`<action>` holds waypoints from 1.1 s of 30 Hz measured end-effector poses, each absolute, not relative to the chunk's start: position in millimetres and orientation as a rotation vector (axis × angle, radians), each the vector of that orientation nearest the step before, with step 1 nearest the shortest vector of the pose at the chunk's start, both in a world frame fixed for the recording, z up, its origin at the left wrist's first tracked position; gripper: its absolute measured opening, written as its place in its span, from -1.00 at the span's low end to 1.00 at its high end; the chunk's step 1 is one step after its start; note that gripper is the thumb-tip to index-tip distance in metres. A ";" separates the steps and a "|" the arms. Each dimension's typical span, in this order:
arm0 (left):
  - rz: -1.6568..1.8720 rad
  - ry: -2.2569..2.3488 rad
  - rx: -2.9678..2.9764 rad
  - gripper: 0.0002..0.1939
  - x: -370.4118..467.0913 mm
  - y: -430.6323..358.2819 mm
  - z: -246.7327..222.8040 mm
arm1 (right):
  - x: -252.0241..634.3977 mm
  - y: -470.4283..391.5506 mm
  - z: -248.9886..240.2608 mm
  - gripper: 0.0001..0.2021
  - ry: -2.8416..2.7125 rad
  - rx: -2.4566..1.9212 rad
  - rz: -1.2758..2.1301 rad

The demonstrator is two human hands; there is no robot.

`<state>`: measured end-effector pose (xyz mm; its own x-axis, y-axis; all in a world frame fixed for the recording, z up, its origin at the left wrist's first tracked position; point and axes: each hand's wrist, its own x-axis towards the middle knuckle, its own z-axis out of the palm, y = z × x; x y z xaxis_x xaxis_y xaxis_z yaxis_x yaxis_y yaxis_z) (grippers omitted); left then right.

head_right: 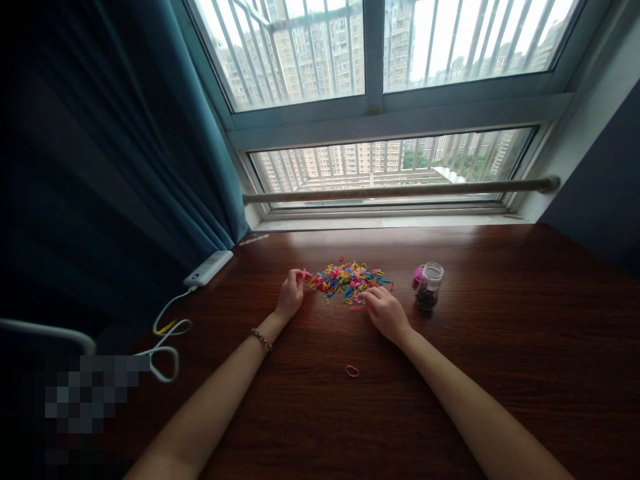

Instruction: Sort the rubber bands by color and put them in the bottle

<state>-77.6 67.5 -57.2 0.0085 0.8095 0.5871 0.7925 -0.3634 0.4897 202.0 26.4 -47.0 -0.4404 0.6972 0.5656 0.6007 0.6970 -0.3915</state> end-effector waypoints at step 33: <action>0.857 1.232 2.511 -0.81 -35.2 -20.3 -19.3 | 190.2 -12.3 -22.8 -0.83 -1.848 -1.009 0.578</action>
